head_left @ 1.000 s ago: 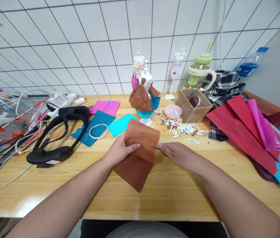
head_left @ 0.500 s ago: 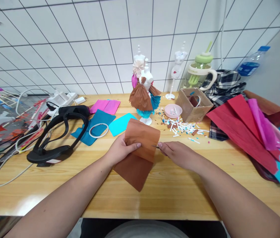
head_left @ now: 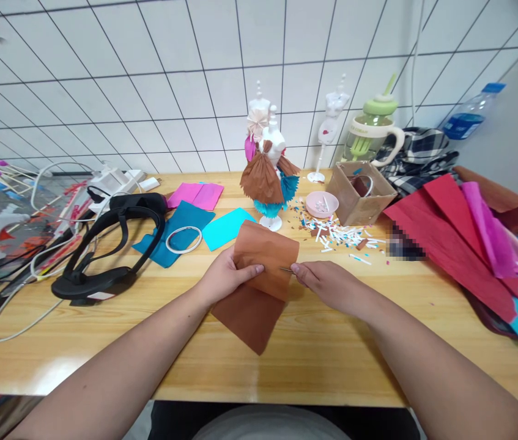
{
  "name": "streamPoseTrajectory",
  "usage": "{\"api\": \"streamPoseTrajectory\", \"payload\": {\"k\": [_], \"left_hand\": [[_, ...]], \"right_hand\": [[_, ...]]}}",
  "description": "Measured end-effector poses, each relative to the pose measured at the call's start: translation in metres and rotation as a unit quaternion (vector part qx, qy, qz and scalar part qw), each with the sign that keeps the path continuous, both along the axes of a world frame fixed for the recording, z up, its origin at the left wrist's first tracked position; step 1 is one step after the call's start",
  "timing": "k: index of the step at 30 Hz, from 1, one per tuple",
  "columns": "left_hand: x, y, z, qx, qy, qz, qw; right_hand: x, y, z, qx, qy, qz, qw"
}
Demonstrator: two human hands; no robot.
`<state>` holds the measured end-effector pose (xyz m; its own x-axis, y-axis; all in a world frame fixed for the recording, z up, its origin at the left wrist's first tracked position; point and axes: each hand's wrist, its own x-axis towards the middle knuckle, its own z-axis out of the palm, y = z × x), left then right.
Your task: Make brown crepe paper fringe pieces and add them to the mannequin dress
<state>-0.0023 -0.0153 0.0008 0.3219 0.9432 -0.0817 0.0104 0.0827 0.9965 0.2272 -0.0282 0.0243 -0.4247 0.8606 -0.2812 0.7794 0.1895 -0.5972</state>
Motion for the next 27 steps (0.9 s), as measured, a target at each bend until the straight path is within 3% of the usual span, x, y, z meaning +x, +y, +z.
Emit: {"api": "streamPoseTrajectory", "payload": {"k": [16, 27], "left_hand": [[0.0036, -0.0014, 0.0003, 0.001, 0.006, -0.004, 1.0], [0.0002, 0.0016, -0.0018, 0.034, 0.025, 0.029, 0.999]], "right_hand": [[-0.0038, -0.0014, -0.0035, 0.005, 0.011, -0.004, 1.0], [-0.0025, -0.0004, -0.0066, 0.017, 0.025, 0.005, 1.0]]}}
